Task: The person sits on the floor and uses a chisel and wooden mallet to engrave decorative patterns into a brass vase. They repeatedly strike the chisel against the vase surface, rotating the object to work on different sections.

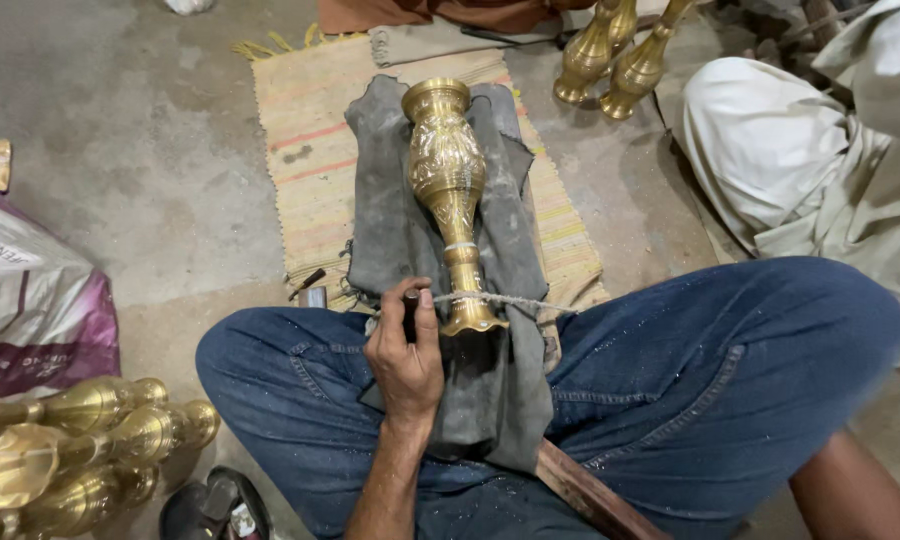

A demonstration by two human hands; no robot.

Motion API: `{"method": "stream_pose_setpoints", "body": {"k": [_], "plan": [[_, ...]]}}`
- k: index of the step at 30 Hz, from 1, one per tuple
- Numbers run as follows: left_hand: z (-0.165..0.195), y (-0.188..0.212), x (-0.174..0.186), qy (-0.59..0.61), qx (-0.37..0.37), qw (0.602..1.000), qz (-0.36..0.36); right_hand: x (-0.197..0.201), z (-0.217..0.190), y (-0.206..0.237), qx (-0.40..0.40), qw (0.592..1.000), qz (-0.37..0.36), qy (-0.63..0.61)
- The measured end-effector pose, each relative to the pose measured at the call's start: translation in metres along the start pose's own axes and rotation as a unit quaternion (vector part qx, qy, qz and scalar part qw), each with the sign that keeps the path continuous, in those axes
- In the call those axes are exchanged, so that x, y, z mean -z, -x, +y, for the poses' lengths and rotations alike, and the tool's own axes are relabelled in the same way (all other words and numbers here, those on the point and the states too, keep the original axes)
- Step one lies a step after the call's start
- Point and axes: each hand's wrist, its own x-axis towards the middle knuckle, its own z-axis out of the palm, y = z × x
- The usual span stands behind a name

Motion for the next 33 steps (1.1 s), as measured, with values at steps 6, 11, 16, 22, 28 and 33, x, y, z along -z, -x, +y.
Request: {"method": "stream_pose_setpoints", "body": {"k": [6,11,16,22,28,33], "plan": [[0.003,0.002,0.004,-0.009,-0.004,1.0,0.001,-0.036,-0.017,-0.047,-0.03,0.999,-0.008,-0.037],[0.005,0.003,0.006,-0.007,0.038,0.999,-0.004,0.027,-0.046,-0.092,-0.01,0.997,0.072,-0.038],[0.005,0.006,0.006,-0.004,0.035,0.999,0.004,0.064,-0.046,-0.101,0.113,0.985,0.085,0.102],[0.0,0.004,0.005,-0.049,0.048,0.997,0.028,0.047,-0.033,-0.101,0.03,0.998,-0.06,0.005],[-0.005,0.001,0.005,-0.026,0.017,0.999,0.024,0.007,0.005,0.008,0.033,0.987,-0.154,0.018],[-0.004,0.0,0.007,-0.032,0.072,0.997,0.004,-0.025,-0.008,-0.006,0.068,0.976,-0.198,0.05]]}}
